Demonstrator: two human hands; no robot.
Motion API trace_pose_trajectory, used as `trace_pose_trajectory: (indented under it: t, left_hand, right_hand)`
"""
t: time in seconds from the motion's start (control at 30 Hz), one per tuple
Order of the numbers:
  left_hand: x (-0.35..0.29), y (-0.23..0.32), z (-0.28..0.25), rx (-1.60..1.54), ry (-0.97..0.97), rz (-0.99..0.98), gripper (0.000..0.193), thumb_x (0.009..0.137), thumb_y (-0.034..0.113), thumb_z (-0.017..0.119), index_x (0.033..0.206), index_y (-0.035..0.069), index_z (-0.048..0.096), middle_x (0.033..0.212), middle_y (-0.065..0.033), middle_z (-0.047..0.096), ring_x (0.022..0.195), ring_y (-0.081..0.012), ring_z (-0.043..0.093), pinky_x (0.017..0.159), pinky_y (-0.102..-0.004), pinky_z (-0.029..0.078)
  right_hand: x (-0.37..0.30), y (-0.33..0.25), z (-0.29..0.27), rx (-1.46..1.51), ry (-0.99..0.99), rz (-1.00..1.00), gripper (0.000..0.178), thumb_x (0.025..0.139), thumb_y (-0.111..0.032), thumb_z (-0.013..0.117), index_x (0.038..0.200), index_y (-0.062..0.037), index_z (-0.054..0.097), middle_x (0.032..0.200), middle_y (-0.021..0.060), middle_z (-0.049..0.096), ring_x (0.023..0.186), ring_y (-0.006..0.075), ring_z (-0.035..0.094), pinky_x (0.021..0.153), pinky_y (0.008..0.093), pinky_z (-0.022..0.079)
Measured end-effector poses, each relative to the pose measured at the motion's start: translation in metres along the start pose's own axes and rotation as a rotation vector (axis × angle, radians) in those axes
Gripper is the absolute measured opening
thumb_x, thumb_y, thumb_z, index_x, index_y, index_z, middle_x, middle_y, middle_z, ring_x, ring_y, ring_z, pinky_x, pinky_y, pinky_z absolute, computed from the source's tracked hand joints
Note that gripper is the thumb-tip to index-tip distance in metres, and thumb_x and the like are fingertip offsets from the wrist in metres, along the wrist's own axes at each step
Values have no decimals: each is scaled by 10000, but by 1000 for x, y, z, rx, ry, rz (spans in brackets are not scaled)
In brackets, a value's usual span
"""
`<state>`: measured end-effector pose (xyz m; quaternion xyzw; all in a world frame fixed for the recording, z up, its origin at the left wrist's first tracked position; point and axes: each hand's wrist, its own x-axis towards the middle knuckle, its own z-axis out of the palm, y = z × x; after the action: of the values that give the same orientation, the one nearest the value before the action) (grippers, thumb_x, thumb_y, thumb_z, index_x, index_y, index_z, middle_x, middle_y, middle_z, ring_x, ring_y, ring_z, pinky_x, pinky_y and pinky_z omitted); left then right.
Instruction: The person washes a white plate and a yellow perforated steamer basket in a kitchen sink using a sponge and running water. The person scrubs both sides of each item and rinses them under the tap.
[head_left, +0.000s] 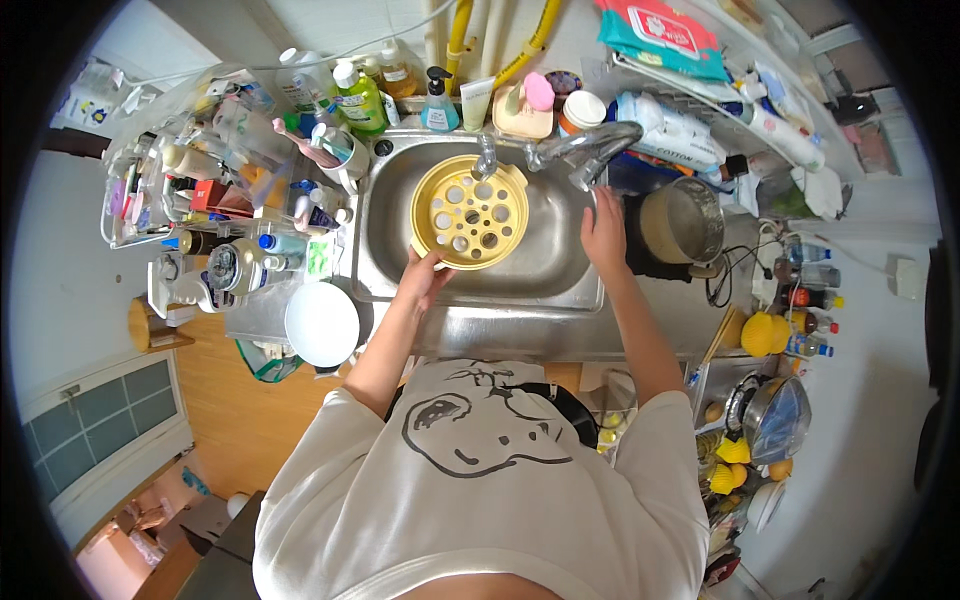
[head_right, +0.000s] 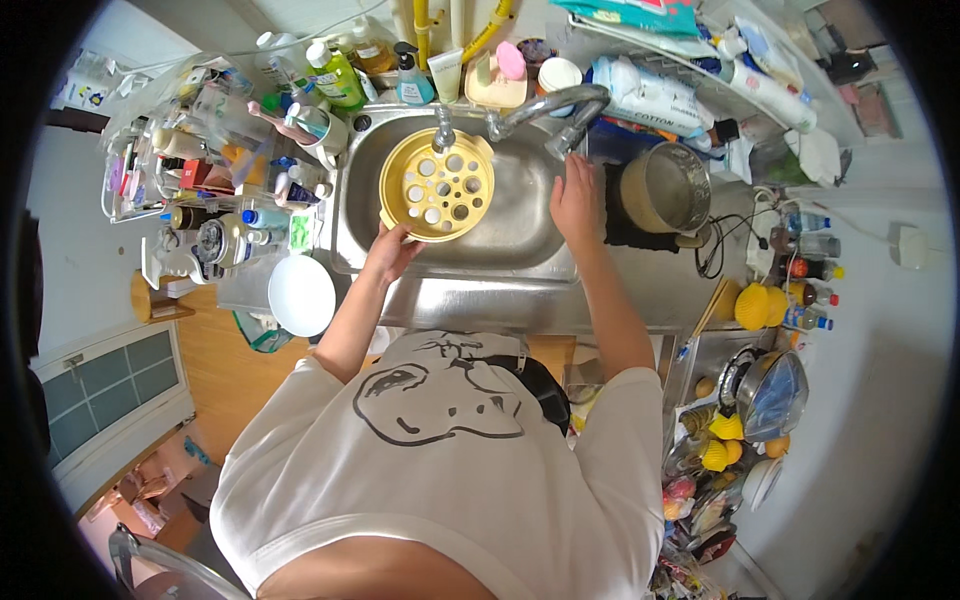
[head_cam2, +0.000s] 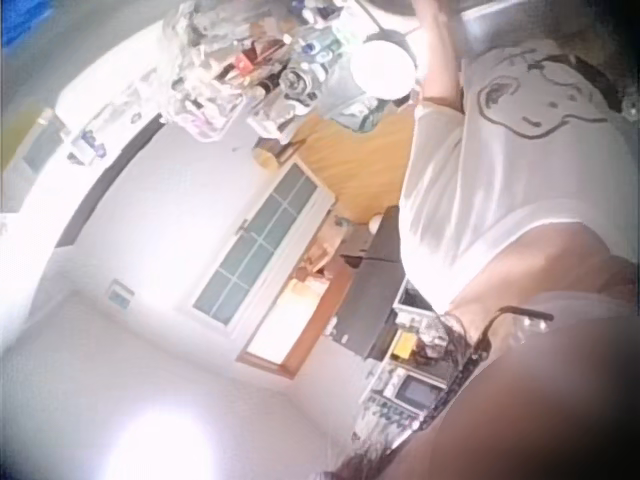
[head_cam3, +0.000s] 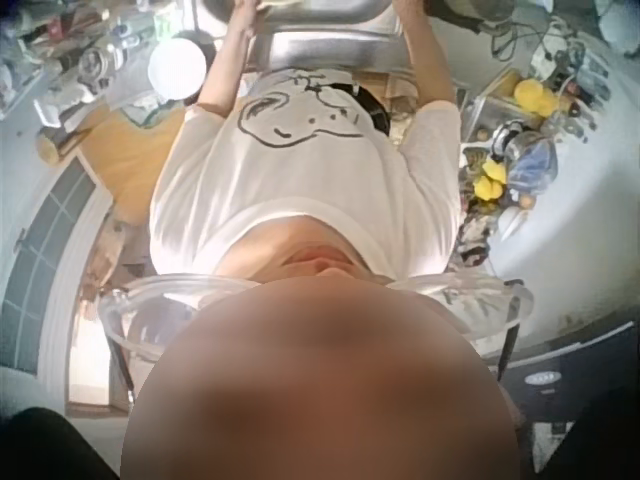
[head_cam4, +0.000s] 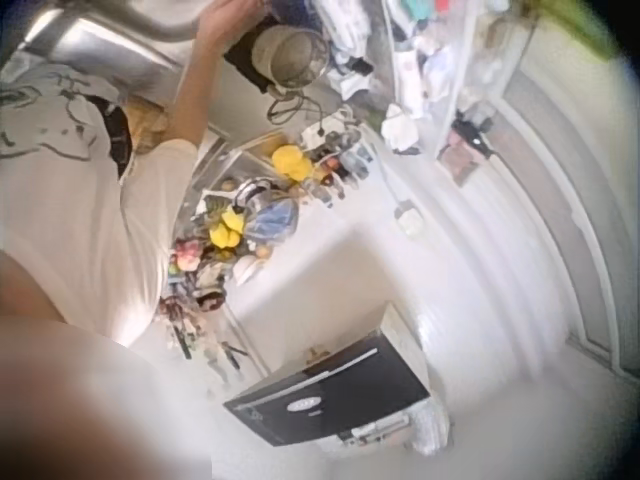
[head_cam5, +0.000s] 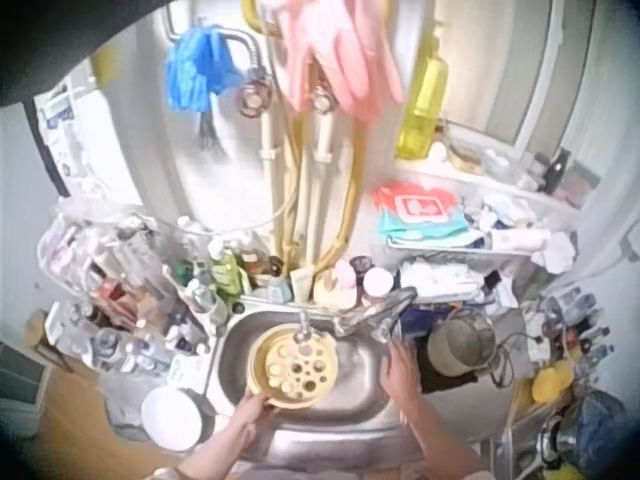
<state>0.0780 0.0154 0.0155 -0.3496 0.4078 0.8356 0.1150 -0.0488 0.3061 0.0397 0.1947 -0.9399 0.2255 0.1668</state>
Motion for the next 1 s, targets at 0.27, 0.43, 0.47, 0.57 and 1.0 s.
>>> trace_pose_trajectory:
  t: [0.27,0.43,0.47,0.57,1.0]
  left_hand:
    - [-1,17,-4,48,-87,-8,424,844,123,487,1220,125,291,1112,-90,489,896,-204,566,725,-295,502]
    - [3,25,-8,104,-126,-7,427,856,180,500,1231,115,306,1086,-103,509,875,-226,589,685,-294,514]
    - [0,29,-8,160,-93,-3,424,856,208,502,1234,116,333,1081,-91,518,853,-217,598,656,-277,517]
    - [7,29,-14,195,-101,78,447,843,274,530,1237,147,363,1089,-46,526,874,-159,576,664,-263,489]
    - [53,31,-35,518,-48,350,510,807,167,558,1277,197,360,908,-64,520,771,-146,549,585,-269,475]
  right_hand:
    - [28,4,37,-634,-395,142,307,715,-123,510,966,50,548,955,185,542,940,303,499,827,366,388]
    - [21,10,74,-821,-732,174,260,795,-160,472,961,-43,633,999,108,571,969,237,496,783,346,394]
    - [27,-4,70,-772,-772,243,276,809,-183,473,990,-47,630,1053,113,556,1011,244,480,793,354,390]
    - [27,-7,71,-761,-578,284,277,783,-155,452,944,-22,634,1004,123,570,951,240,488,806,367,373]
    - [52,-134,68,1788,-475,998,141,864,-83,460,938,1,546,897,101,610,871,221,592,780,301,480]
